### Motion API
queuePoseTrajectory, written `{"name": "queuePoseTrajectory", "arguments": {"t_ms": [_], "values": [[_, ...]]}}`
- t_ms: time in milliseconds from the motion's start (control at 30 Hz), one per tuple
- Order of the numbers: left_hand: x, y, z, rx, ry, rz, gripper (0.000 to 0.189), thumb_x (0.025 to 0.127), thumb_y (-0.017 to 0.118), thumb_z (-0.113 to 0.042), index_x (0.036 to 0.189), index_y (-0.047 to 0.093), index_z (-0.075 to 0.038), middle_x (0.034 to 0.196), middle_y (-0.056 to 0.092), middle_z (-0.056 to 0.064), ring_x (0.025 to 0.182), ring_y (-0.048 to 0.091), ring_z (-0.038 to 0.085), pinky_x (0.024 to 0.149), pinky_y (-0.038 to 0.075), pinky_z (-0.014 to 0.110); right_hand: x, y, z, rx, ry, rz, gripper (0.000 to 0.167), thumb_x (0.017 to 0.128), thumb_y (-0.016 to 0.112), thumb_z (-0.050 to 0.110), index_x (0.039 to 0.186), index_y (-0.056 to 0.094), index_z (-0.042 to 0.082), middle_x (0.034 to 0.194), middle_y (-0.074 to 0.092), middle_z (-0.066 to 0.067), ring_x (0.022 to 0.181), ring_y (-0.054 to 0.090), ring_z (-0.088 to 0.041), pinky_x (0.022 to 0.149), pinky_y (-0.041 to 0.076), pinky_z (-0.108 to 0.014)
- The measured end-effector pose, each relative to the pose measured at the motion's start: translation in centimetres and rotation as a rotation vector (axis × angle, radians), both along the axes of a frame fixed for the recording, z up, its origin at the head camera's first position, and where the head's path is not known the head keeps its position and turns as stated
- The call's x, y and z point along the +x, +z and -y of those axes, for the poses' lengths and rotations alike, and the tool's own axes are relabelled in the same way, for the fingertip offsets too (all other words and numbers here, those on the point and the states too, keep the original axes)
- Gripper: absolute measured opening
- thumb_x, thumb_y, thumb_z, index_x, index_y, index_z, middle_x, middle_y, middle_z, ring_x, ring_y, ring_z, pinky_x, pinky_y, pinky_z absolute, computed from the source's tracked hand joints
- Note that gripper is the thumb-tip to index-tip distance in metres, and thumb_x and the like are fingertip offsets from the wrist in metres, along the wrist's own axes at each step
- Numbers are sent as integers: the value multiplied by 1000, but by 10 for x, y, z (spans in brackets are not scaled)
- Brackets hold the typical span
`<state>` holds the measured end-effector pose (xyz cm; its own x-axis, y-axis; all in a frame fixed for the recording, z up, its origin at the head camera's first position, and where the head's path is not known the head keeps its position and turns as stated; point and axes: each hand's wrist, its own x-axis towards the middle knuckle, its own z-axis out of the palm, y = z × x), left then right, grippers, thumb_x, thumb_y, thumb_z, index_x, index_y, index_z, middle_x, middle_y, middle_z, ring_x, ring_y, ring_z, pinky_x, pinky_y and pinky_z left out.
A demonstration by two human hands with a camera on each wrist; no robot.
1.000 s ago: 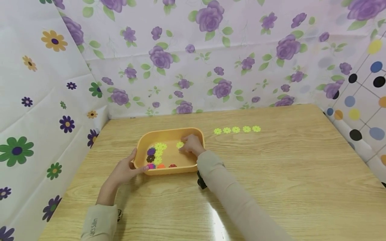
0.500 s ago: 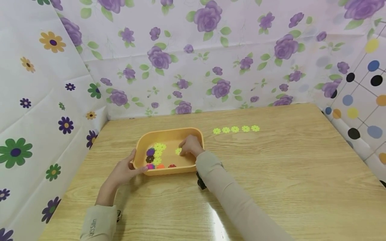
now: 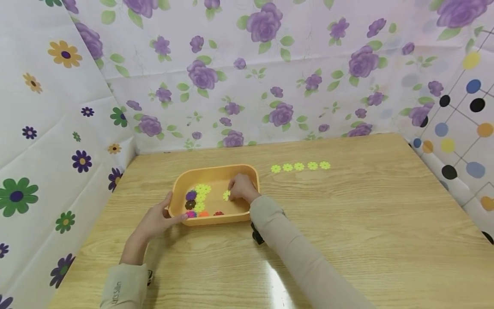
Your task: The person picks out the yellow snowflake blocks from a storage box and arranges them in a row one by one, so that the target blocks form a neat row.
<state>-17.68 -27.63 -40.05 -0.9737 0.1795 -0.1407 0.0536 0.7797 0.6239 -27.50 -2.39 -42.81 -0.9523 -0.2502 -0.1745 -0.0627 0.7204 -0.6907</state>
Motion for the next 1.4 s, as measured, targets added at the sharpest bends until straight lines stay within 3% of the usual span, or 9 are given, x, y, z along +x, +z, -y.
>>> {"name": "queuePoseTrajectory", "arguments": {"t_ms": [233, 500, 867, 1100, 1400], "values": [[-1, -1, -1, -6, 9, 11, 96, 81, 66, -42, 144, 8, 3, 122, 50, 29, 81, 57, 19, 75, 45, 36, -1, -2, -3, -130, 7, -26, 4, 68, 73, 4, 72, 72, 4, 63, 61, 0, 54, 48, -9, 48, 39, -20], [-3, 0, -2, -11, 11, 22, 96, 82, 66, -41, 144, 7, 2, 126, 46, 30, 85, 58, 21, 78, 46, 40, 0, 3, -9, -366, -27, 125, 6, 73, 71, 1, 79, 70, -3, 71, 65, -7, 55, 56, -14, 56, 48, -27], [-3, -1, -2, -20, 18, 28, 95, 82, 65, -42, 144, 8, 2, 132, 39, 30, 85, 55, 21, 78, 45, 40, 7, 20, -17, -387, 6, 151, 8, 76, 72, 7, 82, 70, 2, 72, 63, -4, 58, 57, -19, 52, 39, -28], [-1, -1, 1, -31, 24, 12, 96, 81, 66, -43, 144, 9, 2, 122, 49, 29, 77, 54, 19, 70, 43, 32, 12, 33, -22, -396, 46, 136, 7, 77, 70, 8, 82, 69, 4, 75, 63, -3, 65, 60, -26, 52, 39, -28], [-1, -1, 0, -48, 26, 11, 96, 81, 66, -43, 144, 9, 3, 118, 52, 28, 76, 54, 18, 69, 43, 31, 11, 42, -39, -396, 85, 121, 10, 79, 69, 10, 86, 70, 3, 72, 62, -3, 55, 53, -12, 55, 39, -28]]}}
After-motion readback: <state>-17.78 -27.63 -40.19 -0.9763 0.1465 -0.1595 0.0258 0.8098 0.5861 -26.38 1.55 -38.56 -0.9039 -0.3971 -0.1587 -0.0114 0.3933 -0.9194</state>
